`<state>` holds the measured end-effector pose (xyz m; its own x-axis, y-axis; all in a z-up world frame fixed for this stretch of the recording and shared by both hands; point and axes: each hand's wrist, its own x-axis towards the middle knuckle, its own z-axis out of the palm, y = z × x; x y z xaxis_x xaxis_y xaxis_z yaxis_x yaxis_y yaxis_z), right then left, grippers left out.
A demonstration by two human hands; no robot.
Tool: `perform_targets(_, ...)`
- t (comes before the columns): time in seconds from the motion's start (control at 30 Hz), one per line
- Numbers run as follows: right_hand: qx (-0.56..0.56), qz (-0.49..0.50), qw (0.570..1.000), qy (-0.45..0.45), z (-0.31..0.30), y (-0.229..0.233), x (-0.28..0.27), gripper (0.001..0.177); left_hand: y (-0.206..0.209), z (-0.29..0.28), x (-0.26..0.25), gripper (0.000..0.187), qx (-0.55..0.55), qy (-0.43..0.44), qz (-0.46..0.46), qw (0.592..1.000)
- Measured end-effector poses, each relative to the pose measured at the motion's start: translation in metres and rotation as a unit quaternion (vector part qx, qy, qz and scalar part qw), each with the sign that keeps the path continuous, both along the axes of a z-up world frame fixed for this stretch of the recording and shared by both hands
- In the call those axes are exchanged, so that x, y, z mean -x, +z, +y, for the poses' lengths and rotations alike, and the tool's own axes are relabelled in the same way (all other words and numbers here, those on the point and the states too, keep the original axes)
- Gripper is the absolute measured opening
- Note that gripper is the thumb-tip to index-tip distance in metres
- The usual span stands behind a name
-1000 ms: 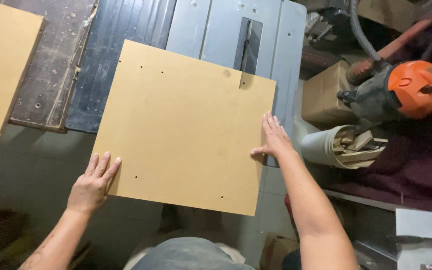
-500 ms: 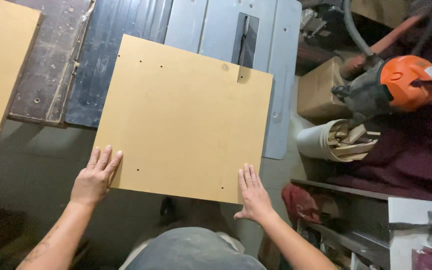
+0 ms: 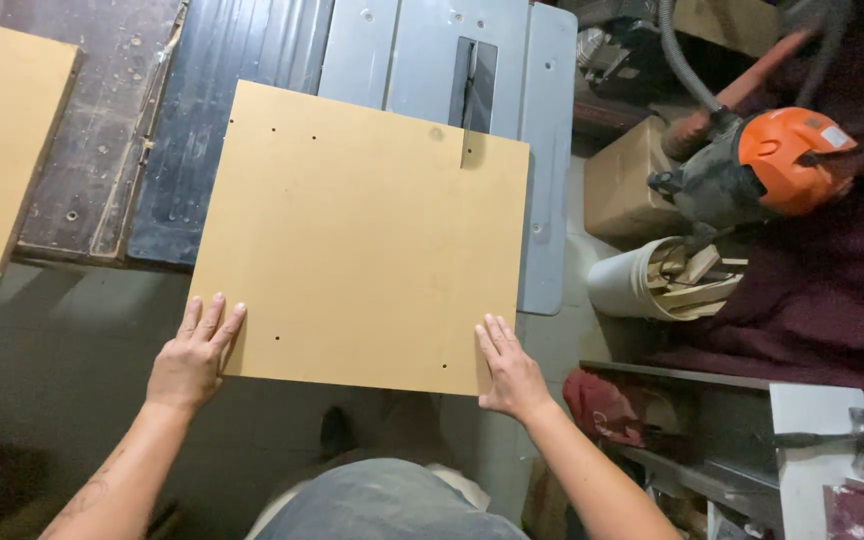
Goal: Cutting a wooden board on a table saw and marking measurements with a tape measure and pencil.
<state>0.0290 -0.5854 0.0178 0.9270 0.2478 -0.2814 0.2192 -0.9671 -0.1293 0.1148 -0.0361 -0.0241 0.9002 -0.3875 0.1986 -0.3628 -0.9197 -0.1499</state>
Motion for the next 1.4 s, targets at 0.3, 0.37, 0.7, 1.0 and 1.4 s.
perform_targets(0.3, 0.004, -0.015, 1.000, -0.002, -0.001, 0.000, -0.007, 0.129, -0.003, -0.001, -0.008, 0.096, 0.007, 0.009, 0.036, 0.999)
perform_targets(0.37, 0.006, -0.020, 1.000, -0.001, -0.001, -0.001, -0.008, 0.128, -0.007, 0.000, -0.010, 0.096, 0.009, 0.008, 0.034, 0.999)
perform_targets(0.7, 0.007, -0.020, 1.000, -0.007, -0.005, -0.003, -0.020, 0.129, -0.005, -0.002, -0.023, 0.100, -0.014, 0.006, 0.022, 1.000)
perform_targets(1.0, 0.000, -0.032, 0.999, -0.008, -0.012, -0.012, -0.035, 0.133, -0.008, -0.003, -0.040, 0.112, -0.013, 0.004, 0.038, 0.999)
perform_targets(1.4, -0.011, -0.023, 1.000, -0.013, -0.021, -0.012, -0.058, 0.135, -0.011, -0.007, -0.063, 0.109, 0.001, 0.008, 0.051, 0.999)
